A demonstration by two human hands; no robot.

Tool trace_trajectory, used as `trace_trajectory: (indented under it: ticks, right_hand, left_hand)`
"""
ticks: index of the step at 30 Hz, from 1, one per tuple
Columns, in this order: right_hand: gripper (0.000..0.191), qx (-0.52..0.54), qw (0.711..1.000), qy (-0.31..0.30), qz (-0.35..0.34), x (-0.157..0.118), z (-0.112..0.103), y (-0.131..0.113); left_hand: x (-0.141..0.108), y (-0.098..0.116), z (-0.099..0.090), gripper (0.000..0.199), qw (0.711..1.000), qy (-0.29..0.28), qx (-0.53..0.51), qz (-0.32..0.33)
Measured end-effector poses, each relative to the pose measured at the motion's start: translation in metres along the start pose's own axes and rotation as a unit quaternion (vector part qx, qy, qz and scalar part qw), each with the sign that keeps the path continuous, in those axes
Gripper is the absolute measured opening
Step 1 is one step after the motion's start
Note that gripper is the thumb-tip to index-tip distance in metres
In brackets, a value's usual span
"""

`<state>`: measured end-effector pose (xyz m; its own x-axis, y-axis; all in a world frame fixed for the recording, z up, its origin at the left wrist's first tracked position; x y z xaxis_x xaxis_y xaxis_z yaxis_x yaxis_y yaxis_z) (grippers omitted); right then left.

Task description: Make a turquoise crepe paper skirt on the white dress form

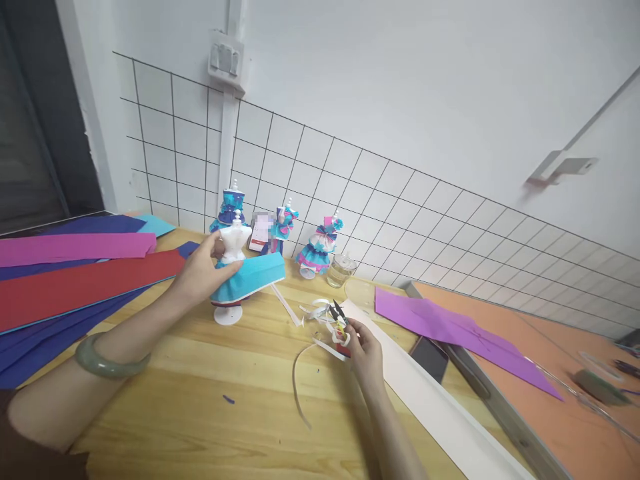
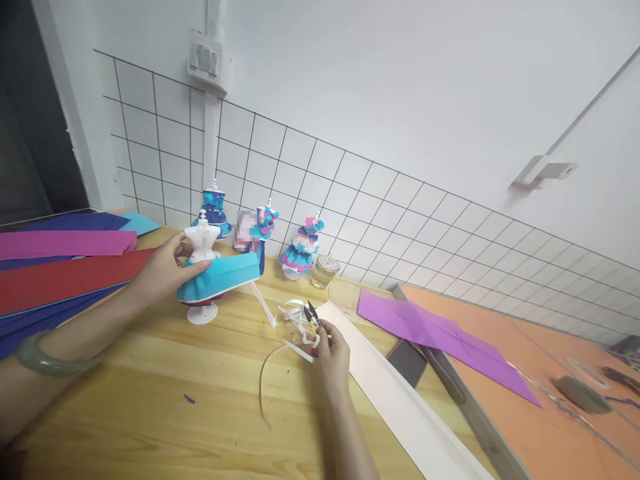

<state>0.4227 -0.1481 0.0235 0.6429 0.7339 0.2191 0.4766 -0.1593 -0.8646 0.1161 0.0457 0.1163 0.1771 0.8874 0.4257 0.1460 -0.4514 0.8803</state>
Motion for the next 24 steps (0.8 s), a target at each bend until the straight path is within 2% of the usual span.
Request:
trace_trajectory:
  ticks: [2, 3, 6, 7, 8, 9, 10, 11, 12, 13, 15, 17, 20, 24]
  right_hand:
    - [0.043, -0.011, 1.0, 0.0, -0.01, 0.0, 0.001, 0.0]
    - [0.043, -0.017, 1.0, 0.0, -0.016, 0.0, 0.001, 0.001]
    - [0.043, -0.041, 0.998, 0.007, -0.036, 0.001, 0.001, 0.001]
    - [0.042, -0.051, 0.998, 0.012, -0.046, 0.002, 0.0, 0.001]
    - [0.041, -0.062, 0.996, 0.017, -0.057, 0.002, -0.001, 0.0]
    - [0.039, -0.072, 0.995, 0.022, -0.07, 0.002, -0.001, -0.001]
    - [0.037, -0.083, 0.993, 0.027, -0.085, 0.002, -0.002, -0.003]
    - [0.035, -0.093, 0.99, 0.03, -0.1, 0.002, -0.003, -0.006]
    - [0.033, -0.102, 0.988, 0.032, -0.114, 0.001, -0.003, -0.008]
    - [0.031, -0.11, 0.985, 0.032, -0.127, 0.001, -0.004, -0.01]
    - [0.029, -0.122, 0.981, 0.03, -0.148, 0.0, -0.004, -0.014]
    - [0.028, -0.129, 0.978, 0.025, -0.164, -0.001, -0.003, -0.017]
    - [0.028, -0.133, 0.974, 0.019, -0.181, -0.003, -0.002, -0.02]
    - [0.027, -0.131, 0.972, 0.011, -0.195, -0.004, -0.003, -0.024]
  left_hand:
    - [0.0, 0.003, -0.003, 0.072, 1.0, 0.013, 0.012, 0.021]
    - [-0.003, 0.009, -0.006, 0.074, 0.998, 0.038, 0.021, 0.04]
    - [-0.024, 0.04, -0.009, 0.074, 0.979, 0.12, 0.062, 0.154]
    - [-0.033, 0.051, -0.003, 0.067, 0.974, 0.112, 0.061, 0.189]
    - [-0.042, 0.058, 0.008, 0.057, 0.973, 0.08, 0.043, 0.213]
    - [-0.049, 0.062, 0.025, 0.044, 0.975, 0.011, 0.019, 0.22]
    - [-0.055, 0.061, 0.046, 0.036, 0.976, -0.072, -0.014, 0.203]
    - [-0.061, 0.054, 0.068, 0.034, 0.974, -0.155, -0.049, 0.156]
    - [-0.064, 0.044, 0.087, 0.033, 0.971, -0.201, -0.097, 0.087]
    - [-0.066, 0.032, 0.104, 0.033, 0.964, -0.222, -0.145, 0.01]
    - [-0.066, 0.016, 0.133, 0.033, 0.955, -0.243, -0.165, -0.039]
    - [-0.067, 0.005, 0.158, 0.028, 0.936, -0.289, -0.189, -0.073]
    - [-0.07, 0.0, 0.178, 0.026, 0.908, -0.341, -0.219, -0.108]
    - [-0.073, -0.004, 0.176, 0.028, 0.91, -0.319, -0.221, -0.145]
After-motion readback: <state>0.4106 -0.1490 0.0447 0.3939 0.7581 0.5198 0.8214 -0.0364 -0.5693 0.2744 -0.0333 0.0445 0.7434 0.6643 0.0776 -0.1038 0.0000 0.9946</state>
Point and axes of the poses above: each hand's wrist, its own x-axis towards the middle knuckle, its own z-axis out of the palm, y = z × x, the point moved 6 cm from there along x, towards the middle knuckle, and after that the axes turned 15 degrees about -x, right-handed, at the moved point
